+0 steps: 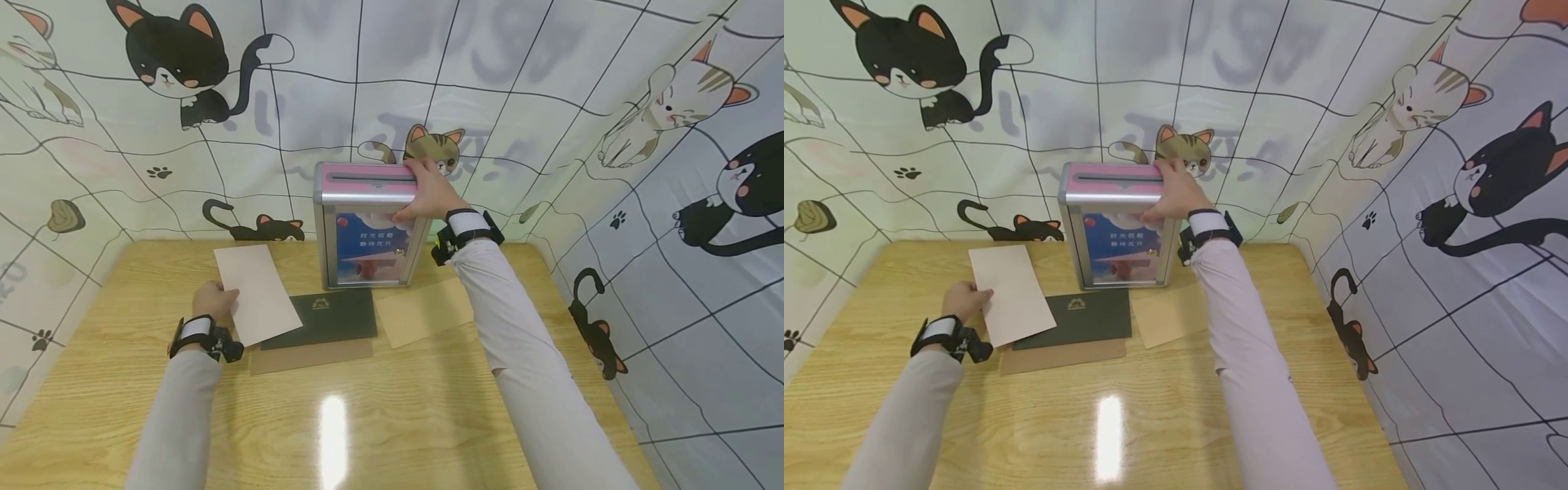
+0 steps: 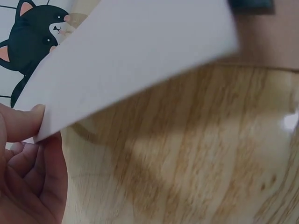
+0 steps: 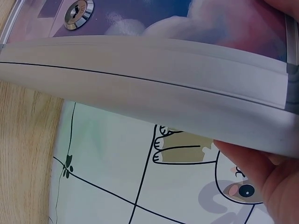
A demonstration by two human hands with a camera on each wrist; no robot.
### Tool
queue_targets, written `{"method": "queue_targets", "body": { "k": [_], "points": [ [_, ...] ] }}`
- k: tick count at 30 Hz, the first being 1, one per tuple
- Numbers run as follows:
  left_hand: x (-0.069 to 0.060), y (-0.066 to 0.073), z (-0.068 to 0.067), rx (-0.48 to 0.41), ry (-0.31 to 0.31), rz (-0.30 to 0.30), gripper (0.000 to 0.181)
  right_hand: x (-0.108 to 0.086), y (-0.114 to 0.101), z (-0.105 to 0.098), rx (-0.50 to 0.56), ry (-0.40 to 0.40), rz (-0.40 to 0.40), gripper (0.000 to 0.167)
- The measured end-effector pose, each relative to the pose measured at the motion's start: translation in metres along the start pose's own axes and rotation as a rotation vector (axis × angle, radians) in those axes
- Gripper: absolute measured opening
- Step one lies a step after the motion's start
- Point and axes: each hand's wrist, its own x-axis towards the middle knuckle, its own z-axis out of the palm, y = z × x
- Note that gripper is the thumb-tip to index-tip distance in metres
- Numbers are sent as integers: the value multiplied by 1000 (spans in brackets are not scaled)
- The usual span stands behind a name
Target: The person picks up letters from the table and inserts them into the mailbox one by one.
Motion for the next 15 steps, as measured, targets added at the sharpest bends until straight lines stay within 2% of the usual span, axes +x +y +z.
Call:
{"method": "queue_targets", "body": {
  "k": [9,15],
  "points": [
    [-10,10,1,-54,57,30,29,-1,0,0,-6,-8,3,107],
    [-19,16,0,-104,60,28,28,-1,0,0,-4,-15,2,108]
  ]
}}
